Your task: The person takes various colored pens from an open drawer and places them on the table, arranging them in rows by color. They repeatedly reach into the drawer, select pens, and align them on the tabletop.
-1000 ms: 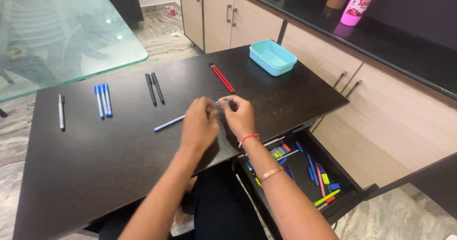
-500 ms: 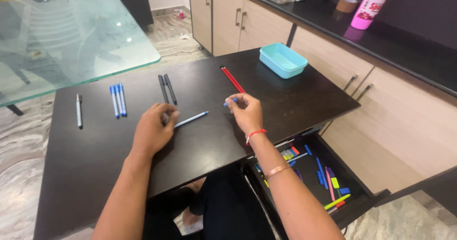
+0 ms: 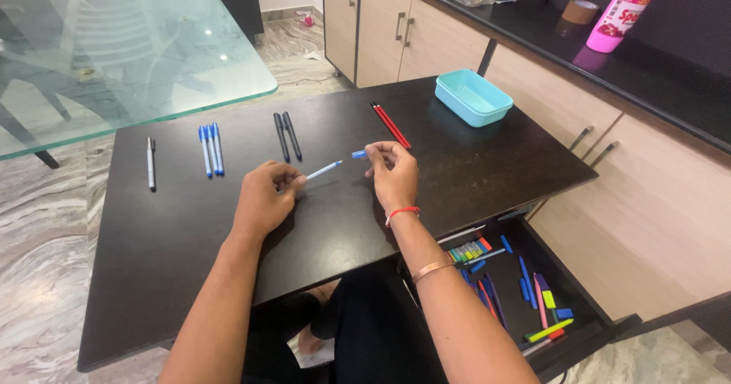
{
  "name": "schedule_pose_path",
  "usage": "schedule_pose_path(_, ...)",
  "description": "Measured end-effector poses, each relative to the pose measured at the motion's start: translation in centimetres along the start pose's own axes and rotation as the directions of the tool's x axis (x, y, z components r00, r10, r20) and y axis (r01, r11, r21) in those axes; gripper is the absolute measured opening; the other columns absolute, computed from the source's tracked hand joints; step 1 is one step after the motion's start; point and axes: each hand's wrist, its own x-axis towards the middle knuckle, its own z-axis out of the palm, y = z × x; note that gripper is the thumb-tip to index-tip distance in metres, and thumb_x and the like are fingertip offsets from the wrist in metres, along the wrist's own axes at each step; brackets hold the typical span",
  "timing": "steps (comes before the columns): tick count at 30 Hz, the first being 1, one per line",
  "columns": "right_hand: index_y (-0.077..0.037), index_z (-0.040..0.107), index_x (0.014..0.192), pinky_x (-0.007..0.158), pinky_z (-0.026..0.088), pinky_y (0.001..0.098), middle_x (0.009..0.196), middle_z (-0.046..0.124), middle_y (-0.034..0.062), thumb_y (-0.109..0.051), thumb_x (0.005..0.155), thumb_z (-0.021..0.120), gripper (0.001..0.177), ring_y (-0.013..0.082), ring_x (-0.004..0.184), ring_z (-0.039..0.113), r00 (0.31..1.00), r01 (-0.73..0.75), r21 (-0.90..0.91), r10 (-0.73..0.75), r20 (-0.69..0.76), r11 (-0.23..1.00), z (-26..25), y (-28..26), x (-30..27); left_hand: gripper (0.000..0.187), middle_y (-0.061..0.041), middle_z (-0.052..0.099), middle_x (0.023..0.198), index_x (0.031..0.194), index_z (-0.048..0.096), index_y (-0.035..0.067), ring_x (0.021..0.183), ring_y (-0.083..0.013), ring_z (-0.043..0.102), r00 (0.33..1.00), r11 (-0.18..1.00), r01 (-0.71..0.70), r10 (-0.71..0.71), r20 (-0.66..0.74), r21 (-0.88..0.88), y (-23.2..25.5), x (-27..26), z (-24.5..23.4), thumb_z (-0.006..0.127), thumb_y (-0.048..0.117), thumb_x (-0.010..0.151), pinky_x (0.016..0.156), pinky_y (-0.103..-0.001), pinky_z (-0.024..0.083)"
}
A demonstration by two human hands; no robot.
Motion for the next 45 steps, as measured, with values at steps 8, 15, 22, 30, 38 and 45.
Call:
schedule_pose_path(8, -0.004, 0.074, 0.096, 0.057, 0.05, 0.025, 0.078, 0.077, 0.004, -0.021, 0.09, 0.077, 0.018, 0.0094, 0.06, 0.068, 0.998, 0.036, -0.133, -0.03, 0.049, 0.99, 0.1, -1.2, -0.8, 0.013, -0.01, 0.069, 0.084, 0.093, 0.078, 0.004, 0.074, -0.0225, 0.063, 0.998, 0.998, -0.06, 0.059, -0.025, -0.029, 0.0, 0.0, 0.1, 0.078, 0.014, 0.085, 0.072, -0.037, 0.052)
schedule_pose_path(15, -0.004, 0.075, 0.095, 0.061, 0.058, 0.0229, 0.081, 0.08, 0.0028, -0.016, 0.091, 0.075, 0.013, 0.0064, 0.068, 0.072, 0.98, 0.108, -0.091, -0.091, 0.176, 0.99, 0.4, -0.9, -0.9, 0.014, -0.01, 0.07, 0.086, 0.093, 0.078, 0.004, 0.074, -0.0236, 0.065, 0.999, 0.999, -0.036, 0.036, -0.019, -0.029, 0.0, 0.0, 0.2, 0.078, 0.016, 0.086, 0.071, -0.038, 0.052)
schedule_pose_path(22, -0.003, 0.073, 0.096, 0.057, 0.053, 0.0248, 0.083, 0.079, 0.0033, -0.016, 0.093, 0.072, 0.013, 0.0082, 0.063, 0.066, 0.998, 0.065, -0.096, -0.063, 0.024, 0.993, 0.4, -0.5, -0.6, 0.013, -0.009, 0.07, 0.086, 0.095, 0.078, 0.004, 0.076, -0.0233, 0.065, 0.999, 0.999, -0.032, 0.031, -0.027, -0.036, 0.3, -0.2, -0.1, 0.076, 0.015, 0.087, 0.072, -0.037, 0.053)
schedule_pose_path(30, -0.005, 0.077, 0.099, 0.057, 0.052, 0.0243, 0.081, 0.078, 0.0028, -0.017, 0.091, 0.076, 0.014, 0.0076, 0.06, 0.064, 0.983, 0.1, -0.19, -0.067, 0.17, 0.977, 0.4, -0.6, -1.0, 0.012, -0.01, 0.069, 0.084, 0.095, 0.078, 0.004, 0.075, -0.0254, 0.063, 0.999, 1.0, 0.017, -0.017, 0.033, -0.018, 0.5, -0.2, -0.1, 0.076, 0.013, 0.087, 0.071, -0.039, 0.051)
schedule_pose_path(38, -0.007, 0.078, 0.102, 0.056, 0.048, 0.0238, 0.076, 0.073, -0.0013, -0.02, 0.093, 0.074, 0.016, 0.0057, 0.059, 0.059, 0.992, 0.112, -0.101, -0.105, 0.077, 0.988, 0.1, 0.0, -0.3, 0.012, -0.01, 0.069, 0.086, 0.095, 0.079, 0.005, 0.076, -0.0245, 0.064, 0.999, 0.999, -0.029, 0.029, -0.016, -0.013, 0.3, -0.1, 0.0, 0.076, 0.013, 0.088, 0.072, -0.039, 0.051)
schedule_pose_path(45, -0.011, 0.081, 0.107, 0.053, 0.041, 0.0253, 0.063, 0.062, -0.0009, -0.021, 0.094, 0.074, 0.018, 0.0053, 0.057, 0.056, 0.992, 0.055, -0.164, -0.036, 0.121, 0.985, 0.1, -0.1, -0.8, 0.012, -0.009, 0.068, 0.086, 0.096, 0.078, 0.004, 0.074, -0.024, 0.062, 1.0, 1.0, -0.012, 0.011, -0.018, -0.024, 0.4, -0.2, 0.0, 0.075, 0.012, 0.088, 0.071, -0.038, 0.05)
